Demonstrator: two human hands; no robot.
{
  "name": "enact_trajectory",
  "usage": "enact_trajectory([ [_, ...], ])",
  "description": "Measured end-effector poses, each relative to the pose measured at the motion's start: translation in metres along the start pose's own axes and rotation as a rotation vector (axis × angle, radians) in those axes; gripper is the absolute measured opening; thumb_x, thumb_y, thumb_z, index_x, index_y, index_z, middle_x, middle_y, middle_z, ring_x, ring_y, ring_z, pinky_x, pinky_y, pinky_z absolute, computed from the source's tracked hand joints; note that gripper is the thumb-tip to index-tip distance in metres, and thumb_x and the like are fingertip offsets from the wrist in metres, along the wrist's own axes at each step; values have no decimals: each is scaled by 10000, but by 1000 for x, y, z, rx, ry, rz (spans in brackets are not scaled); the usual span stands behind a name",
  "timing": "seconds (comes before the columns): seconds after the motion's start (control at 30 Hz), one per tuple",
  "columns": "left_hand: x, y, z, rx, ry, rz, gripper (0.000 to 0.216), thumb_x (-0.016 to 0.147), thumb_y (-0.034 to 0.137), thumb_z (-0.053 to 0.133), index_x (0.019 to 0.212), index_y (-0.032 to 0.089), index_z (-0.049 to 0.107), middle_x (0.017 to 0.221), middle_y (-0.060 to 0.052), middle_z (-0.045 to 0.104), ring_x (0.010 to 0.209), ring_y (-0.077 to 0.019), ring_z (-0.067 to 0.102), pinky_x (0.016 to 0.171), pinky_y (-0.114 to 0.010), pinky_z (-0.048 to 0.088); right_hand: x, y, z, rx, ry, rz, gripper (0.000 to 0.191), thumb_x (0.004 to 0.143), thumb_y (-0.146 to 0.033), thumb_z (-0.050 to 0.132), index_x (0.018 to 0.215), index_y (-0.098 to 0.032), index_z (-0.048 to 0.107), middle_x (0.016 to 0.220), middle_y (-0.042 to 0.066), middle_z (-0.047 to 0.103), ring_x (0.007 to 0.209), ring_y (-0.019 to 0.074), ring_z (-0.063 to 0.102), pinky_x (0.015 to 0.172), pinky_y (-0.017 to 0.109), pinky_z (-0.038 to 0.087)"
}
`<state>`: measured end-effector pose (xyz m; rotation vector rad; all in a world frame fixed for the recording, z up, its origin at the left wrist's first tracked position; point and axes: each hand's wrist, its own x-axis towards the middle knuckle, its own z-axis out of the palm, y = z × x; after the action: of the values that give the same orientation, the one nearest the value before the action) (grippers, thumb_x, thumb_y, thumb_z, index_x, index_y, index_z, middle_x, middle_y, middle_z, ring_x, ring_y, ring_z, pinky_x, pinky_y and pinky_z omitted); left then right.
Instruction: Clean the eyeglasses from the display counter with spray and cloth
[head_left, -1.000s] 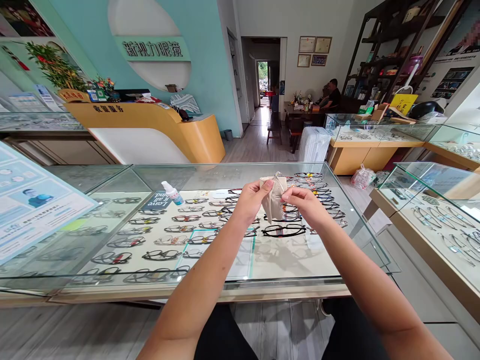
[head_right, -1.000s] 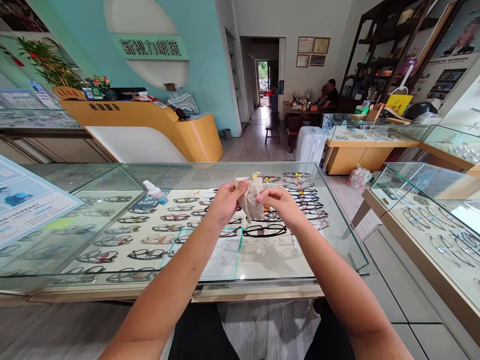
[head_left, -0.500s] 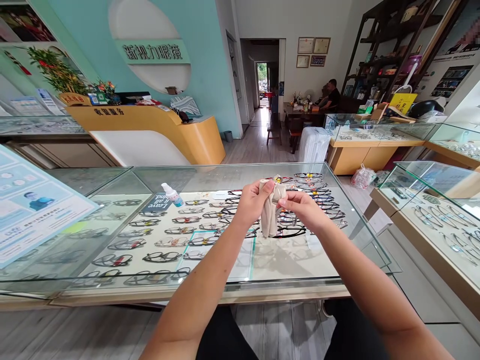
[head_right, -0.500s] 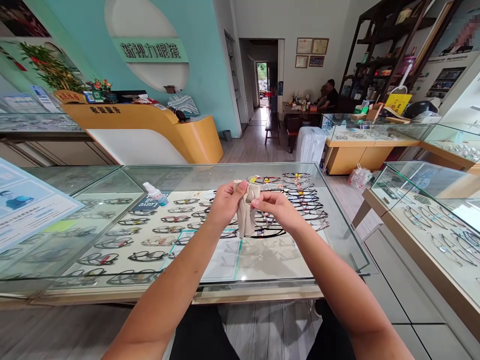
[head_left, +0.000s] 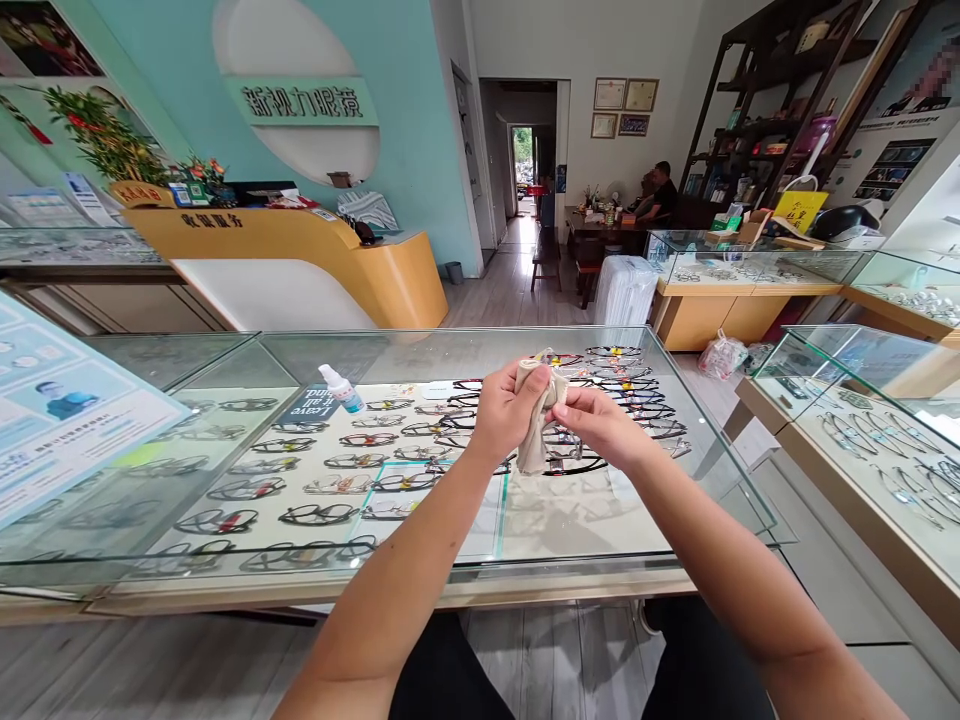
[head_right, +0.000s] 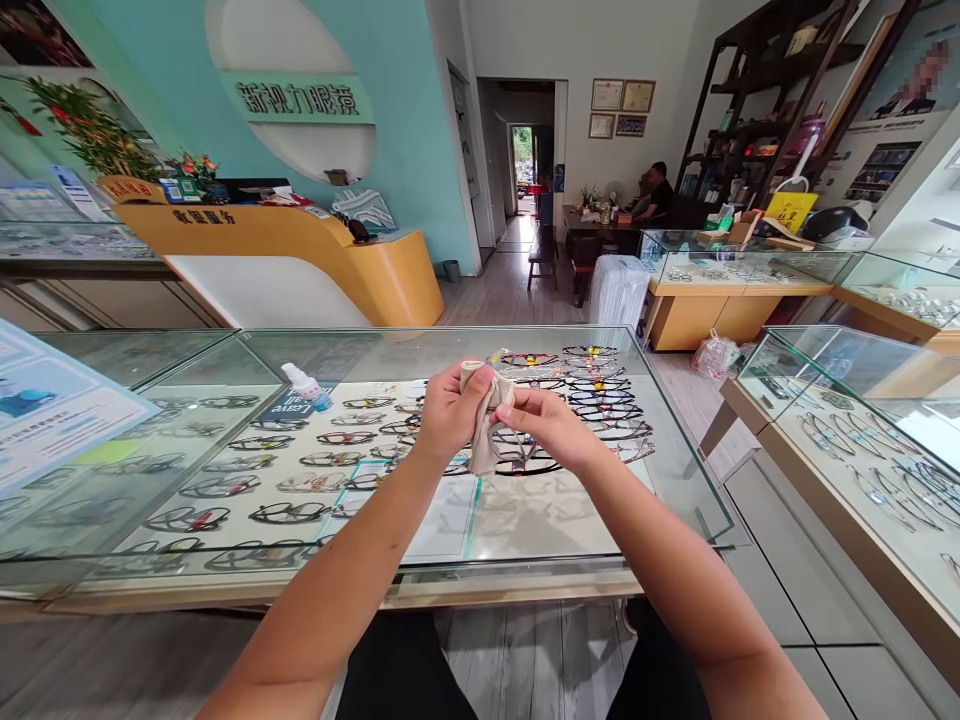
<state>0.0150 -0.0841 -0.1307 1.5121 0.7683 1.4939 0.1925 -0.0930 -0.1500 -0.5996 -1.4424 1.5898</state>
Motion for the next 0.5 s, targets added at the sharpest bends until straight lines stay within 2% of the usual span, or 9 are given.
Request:
enact_trajectory([
  [0.03,2,1,-3,14,-5,-3,684,882,827,774,672,205,579,597,16,525,552,-117,424,535,-278,356,0,0,-1,-21,3,-1,481,789,-695,934,872,-231,839,895,46,787,882,222,677,910,368,493],
  [0.1,7,4,-14,18,-121,-51,699,876,849,760,675,195,615,620,-7,578,577,-130,474,555,-282,384,-1,-2,-4,-53,33,-9,475,801,-685,931,859,-224,831,891,40,779,870,211,662,906,360,483],
  [0.17,11,6,-23,-6,-286,-123,627,860,786,830,784,175,708,704,-33,673,627,-148,561,594,-275,440,-2,-5,-6,-56,56,-10,461,806,-665,936,840,-217,830,882,37,768,856,198,644,892,347,474],
  [0.23,11,5,-26,-47,-357,-157,541,798,661,951,927,175,751,791,-34,727,681,-161,626,636,-265,490,-3,-7,-5,-1,61,8,454,783,-648,960,841,-216,836,870,38,760,843,193,639,871,341,480],
  [0.33,4,1,-15,-89,-271,-125,552,705,577,1036,954,194,726,782,-9,719,668,-158,628,623,-256,499,-4,-6,-1,98,64,40,465,733,-641,998,861,-223,840,853,36,749,811,185,633,831,335,491],
  [0.43,-2,-2,-1,-36,-86,-43,578,781,700,943,792,202,652,662,14,612,581,-124,504,555,-256,419,-3,0,3,82,46,37,487,743,-669,984,868,-224,831,857,36,752,802,184,638,829,337,497],
  [0.5,-2,-2,0,5,-2,1,652,858,789,829,697,207,583,610,21,525,558,-114,426,540,-266,372,-3,2,2,46,20,26,503,767,-688,960,880,-217,825,875,42,763,816,189,654,855,346,501],
])
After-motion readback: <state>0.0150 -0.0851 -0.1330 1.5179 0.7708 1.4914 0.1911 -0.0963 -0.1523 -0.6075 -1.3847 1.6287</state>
